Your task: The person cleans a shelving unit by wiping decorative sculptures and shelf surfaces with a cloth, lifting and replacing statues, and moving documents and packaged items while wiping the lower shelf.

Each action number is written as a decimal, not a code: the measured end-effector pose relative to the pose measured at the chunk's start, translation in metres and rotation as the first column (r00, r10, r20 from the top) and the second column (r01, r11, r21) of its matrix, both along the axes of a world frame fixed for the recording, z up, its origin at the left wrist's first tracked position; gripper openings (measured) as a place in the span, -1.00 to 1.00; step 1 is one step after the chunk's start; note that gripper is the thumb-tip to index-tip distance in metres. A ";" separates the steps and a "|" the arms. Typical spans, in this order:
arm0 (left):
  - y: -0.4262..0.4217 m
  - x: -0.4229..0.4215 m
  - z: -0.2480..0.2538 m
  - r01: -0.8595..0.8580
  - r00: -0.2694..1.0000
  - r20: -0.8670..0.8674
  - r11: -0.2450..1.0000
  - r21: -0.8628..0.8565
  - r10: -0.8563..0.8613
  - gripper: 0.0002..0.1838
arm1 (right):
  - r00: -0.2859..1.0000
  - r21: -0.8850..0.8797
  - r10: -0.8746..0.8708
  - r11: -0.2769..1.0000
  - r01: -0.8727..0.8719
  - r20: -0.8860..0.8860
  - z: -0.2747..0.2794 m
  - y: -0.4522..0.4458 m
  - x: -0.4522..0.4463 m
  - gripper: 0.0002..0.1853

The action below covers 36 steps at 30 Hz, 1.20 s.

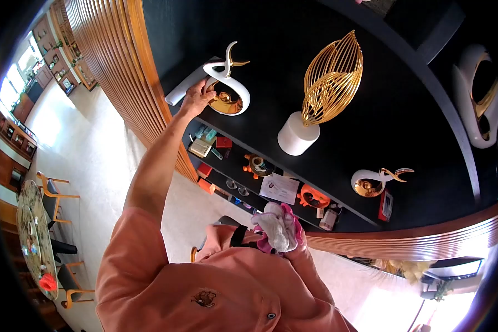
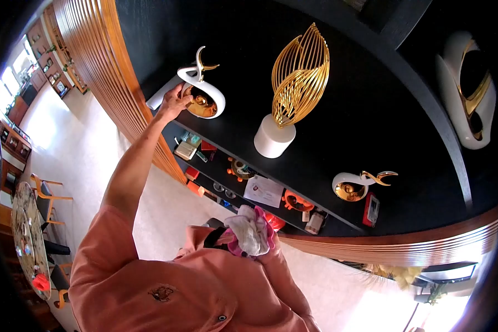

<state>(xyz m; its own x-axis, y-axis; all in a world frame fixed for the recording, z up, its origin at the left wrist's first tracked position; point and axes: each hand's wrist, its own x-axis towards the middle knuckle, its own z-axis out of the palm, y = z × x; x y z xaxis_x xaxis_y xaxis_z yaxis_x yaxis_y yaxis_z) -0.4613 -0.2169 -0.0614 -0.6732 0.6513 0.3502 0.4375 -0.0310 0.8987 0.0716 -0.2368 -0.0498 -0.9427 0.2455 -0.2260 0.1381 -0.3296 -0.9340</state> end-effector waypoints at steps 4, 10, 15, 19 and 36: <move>-0.014 0.013 0.023 -0.009 0.999 0.037 0.991 -0.134 0.014 -0.47 | 0.970 -0.814 -0.202 0.581 0.009 -0.134 0.005 0.000 0.002 -0.45; -0.013 0.009 0.005 0.001 0.999 0.049 1.000 -0.010 0.000 -0.45 | 0.975 -0.591 -0.222 0.790 0.166 -0.023 -0.018 0.002 0.002 -0.45; -0.012 0.016 0.011 -0.043 0.999 0.021 0.998 -0.035 0.044 -0.45 | 0.973 -0.860 -0.222 0.506 0.063 -0.059 0.006 0.001 -0.001 -0.52; -0.016 0.020 0.017 -0.079 0.997 0.001 0.995 -0.062 0.079 -0.43 | 0.967 -0.904 -0.248 0.424 0.051 -0.061 0.004 0.001 0.000 -0.50; -0.019 0.012 0.003 0.005 0.989 -0.146 1.000 -0.009 -0.006 -0.37 | 0.952 -0.891 -0.305 0.436 0.127 -0.013 -0.018 0.003 0.010 -0.40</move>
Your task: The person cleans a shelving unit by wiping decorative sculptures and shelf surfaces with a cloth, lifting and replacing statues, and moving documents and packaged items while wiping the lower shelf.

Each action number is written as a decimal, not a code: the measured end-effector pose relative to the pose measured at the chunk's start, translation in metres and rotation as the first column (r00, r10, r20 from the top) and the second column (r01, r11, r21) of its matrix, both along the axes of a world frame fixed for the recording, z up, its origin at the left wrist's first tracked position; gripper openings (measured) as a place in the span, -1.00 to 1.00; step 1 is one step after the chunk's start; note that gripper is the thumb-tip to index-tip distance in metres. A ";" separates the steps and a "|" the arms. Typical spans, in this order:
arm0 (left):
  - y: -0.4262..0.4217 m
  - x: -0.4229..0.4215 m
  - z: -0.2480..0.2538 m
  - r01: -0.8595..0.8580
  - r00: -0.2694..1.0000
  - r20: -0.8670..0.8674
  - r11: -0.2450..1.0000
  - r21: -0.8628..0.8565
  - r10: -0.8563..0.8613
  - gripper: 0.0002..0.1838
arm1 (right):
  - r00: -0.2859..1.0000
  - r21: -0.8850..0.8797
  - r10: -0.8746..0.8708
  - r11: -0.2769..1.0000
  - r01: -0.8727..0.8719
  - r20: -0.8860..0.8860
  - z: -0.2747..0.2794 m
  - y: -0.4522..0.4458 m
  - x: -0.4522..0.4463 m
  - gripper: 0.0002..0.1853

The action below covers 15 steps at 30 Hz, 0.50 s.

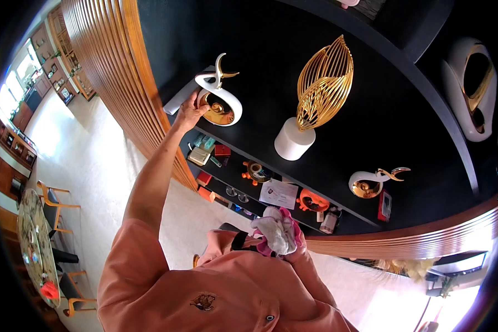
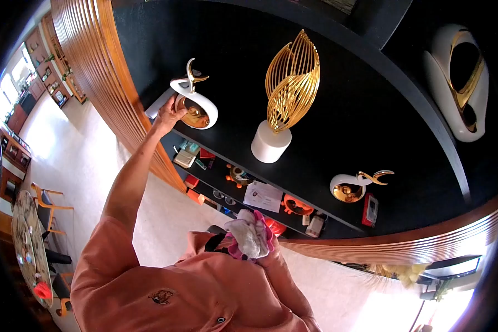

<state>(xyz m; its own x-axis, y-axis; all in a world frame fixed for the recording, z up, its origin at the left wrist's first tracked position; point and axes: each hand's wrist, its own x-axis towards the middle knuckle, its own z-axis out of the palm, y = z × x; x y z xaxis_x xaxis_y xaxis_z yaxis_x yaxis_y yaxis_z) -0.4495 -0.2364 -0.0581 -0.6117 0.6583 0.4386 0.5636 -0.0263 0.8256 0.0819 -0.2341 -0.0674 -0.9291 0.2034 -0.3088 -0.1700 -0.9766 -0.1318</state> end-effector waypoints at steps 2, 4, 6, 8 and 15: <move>-0.007 0.000 -0.010 0.032 0.993 0.110 0.997 0.069 -0.040 -0.34 | 1.000 0.003 0.019 1.000 -0.019 0.018 0.011 0.000 -0.005 -0.41; -0.018 0.005 -0.015 -0.038 0.982 0.189 0.994 0.105 0.017 -0.41 | 0.999 0.004 0.038 0.999 -0.038 -0.011 0.010 0.001 -0.007 -0.40; -0.034 0.026 -0.015 -0.305 0.952 0.033 0.951 0.058 0.303 -0.49 | 0.999 -0.025 0.035 0.999 -0.035 -0.007 0.007 0.000 -0.007 -0.39; -0.048 0.055 -0.015 -0.438 0.898 0.011 0.892 0.111 0.440 -0.60 | 1.000 -0.081 0.000 0.997 0.003 0.031 0.002 0.001 -0.006 -0.38; -0.043 0.184 -0.003 -0.139 0.978 0.182 0.973 0.184 0.106 -0.76 | 0.999 -0.305 0.044 0.951 -0.050 -0.029 -0.010 0.005 -0.006 -0.50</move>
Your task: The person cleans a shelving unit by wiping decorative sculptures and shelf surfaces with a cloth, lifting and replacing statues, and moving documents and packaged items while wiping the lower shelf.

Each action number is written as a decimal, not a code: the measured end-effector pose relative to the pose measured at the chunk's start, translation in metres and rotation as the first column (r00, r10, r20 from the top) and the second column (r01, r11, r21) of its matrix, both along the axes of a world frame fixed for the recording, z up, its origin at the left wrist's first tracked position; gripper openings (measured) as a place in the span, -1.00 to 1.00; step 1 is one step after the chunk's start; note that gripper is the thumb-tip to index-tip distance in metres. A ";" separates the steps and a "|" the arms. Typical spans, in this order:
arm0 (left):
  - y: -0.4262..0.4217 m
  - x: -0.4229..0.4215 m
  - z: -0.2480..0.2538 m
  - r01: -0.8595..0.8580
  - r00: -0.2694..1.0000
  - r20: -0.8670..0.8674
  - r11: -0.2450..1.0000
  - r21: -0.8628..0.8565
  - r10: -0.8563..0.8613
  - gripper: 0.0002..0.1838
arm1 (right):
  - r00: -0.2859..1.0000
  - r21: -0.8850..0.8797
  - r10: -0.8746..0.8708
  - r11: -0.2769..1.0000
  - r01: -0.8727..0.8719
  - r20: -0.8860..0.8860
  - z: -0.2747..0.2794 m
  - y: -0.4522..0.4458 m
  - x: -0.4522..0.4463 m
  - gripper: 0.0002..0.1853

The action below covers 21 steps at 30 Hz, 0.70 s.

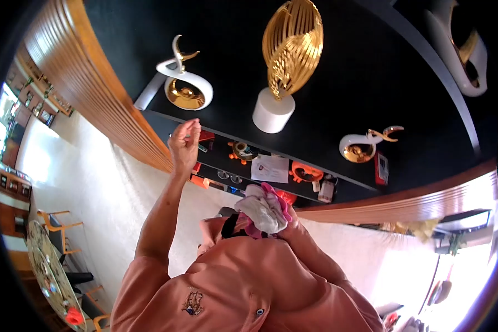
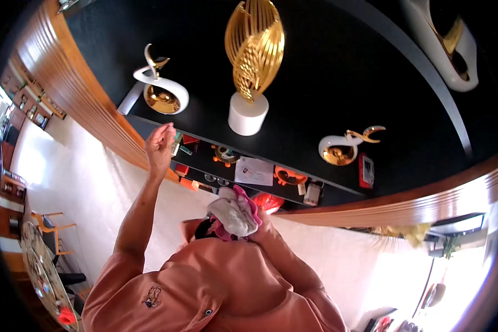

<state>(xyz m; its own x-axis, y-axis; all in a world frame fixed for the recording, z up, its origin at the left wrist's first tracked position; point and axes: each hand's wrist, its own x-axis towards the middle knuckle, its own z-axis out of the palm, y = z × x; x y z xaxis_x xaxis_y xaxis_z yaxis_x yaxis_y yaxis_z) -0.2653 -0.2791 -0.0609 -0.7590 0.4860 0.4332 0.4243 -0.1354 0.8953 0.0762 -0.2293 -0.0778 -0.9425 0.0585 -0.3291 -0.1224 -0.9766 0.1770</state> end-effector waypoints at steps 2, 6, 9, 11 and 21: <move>0.009 0.036 0.031 0.127 0.992 -0.009 0.990 -0.068 -0.128 -0.75 | 1.000 -0.043 0.007 0.999 -0.008 -0.015 -0.004 -0.001 0.001 -0.47; 0.059 0.048 0.034 0.319 0.938 -0.104 0.941 -0.112 -0.330 -0.31 | 0.973 0.360 -0.179 0.907 0.219 -0.143 0.015 -0.007 0.007 -0.40; 0.106 0.046 0.034 0.335 0.901 -0.173 0.891 -0.308 -0.399 0.15 | 0.941 0.392 -0.158 0.879 0.272 -0.300 0.041 0.009 0.017 -0.39; 0.136 0.049 0.031 0.307 0.846 -0.318 0.878 -0.367 -0.429 0.33 | 0.942 0.375 -0.295 0.864 0.335 -0.163 0.049 0.024 0.037 -0.43; 0.151 0.056 0.042 0.608 0.791 0.069 0.767 -0.206 -0.608 0.19 | 0.856 0.345 -0.504 0.788 0.510 -0.115 0.027 0.025 0.092 -0.49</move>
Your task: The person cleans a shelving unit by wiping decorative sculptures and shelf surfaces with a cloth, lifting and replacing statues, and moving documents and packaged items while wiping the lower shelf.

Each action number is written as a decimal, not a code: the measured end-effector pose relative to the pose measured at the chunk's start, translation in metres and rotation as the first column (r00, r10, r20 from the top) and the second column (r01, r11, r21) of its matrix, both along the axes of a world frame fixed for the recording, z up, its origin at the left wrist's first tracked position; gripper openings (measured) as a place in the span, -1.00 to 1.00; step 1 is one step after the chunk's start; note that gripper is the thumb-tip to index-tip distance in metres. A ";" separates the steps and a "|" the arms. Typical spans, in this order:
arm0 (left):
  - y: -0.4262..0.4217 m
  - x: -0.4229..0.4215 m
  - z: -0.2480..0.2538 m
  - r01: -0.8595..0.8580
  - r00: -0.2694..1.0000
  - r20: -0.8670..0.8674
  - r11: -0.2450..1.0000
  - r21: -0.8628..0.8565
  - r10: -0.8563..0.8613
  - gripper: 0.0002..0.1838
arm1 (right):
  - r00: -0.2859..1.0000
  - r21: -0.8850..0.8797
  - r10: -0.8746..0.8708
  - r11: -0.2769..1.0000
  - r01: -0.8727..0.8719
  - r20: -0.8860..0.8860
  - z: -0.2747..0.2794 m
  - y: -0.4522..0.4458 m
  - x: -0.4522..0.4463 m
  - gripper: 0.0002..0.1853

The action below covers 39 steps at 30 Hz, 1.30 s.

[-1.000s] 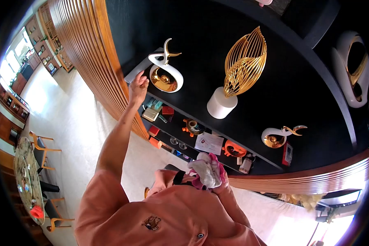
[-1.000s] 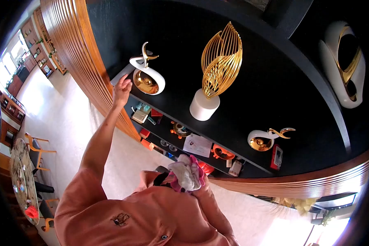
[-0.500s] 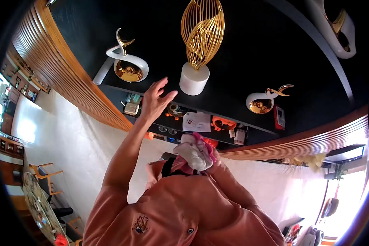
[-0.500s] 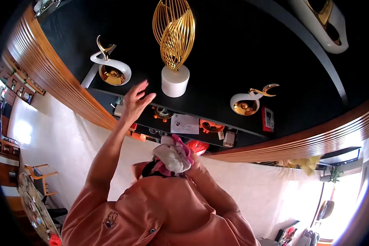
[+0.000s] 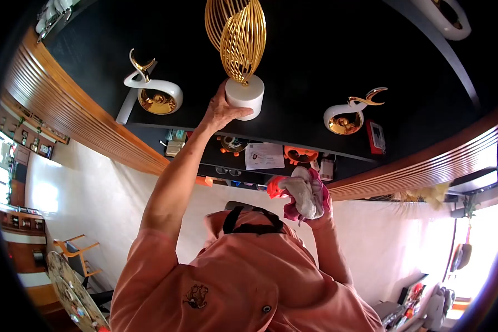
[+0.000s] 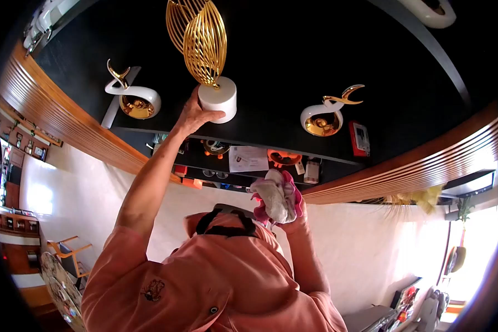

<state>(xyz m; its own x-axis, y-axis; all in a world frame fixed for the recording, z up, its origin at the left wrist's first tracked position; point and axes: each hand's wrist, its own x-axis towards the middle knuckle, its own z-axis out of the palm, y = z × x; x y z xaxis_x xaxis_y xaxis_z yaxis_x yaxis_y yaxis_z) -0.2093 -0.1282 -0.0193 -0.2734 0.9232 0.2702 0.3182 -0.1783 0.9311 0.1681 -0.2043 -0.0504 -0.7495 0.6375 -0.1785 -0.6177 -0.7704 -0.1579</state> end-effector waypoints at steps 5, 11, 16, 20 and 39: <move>0.002 0.002 -0.003 -0.040 0.997 -0.067 0.999 0.006 0.040 0.24 | 0.986 -0.085 0.059 0.994 -0.073 -0.156 0.002 -0.001 -0.002 -0.52; -0.002 0.008 -0.002 -0.071 0.995 -0.067 0.997 0.020 0.072 0.20 | 0.989 -0.079 0.074 0.993 -0.084 -0.126 -0.017 0.004 -0.007 -0.55; -0.004 0.017 -0.004 -0.084 0.996 -0.017 0.996 0.042 0.085 0.20 | 0.991 0.103 0.096 0.989 -0.105 0.088 -0.035 0.003 -0.006 -0.51; 0.001 0.014 -0.016 -0.066 0.998 -0.001 0.994 0.088 0.067 0.16 | 0.650 0.651 -0.268 0.598 -0.467 0.712 -0.034 -0.005 -0.009 -0.38; -0.034 0.149 0.017 0.021 0.981 -0.192 0.962 0.271 0.033 -0.74 | 0.990 -0.100 0.049 0.993 -0.062 -0.130 -0.019 -0.005 0.044 -0.40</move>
<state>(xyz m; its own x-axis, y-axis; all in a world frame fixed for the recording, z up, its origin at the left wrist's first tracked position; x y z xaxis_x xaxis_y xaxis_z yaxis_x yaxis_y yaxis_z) -0.0604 -0.1626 -0.0027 -0.1969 0.8066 0.5573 0.4884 -0.4121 0.7691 0.2122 -0.2094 -0.0694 -0.8040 0.5773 -0.1427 -0.5835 -0.8121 0.0019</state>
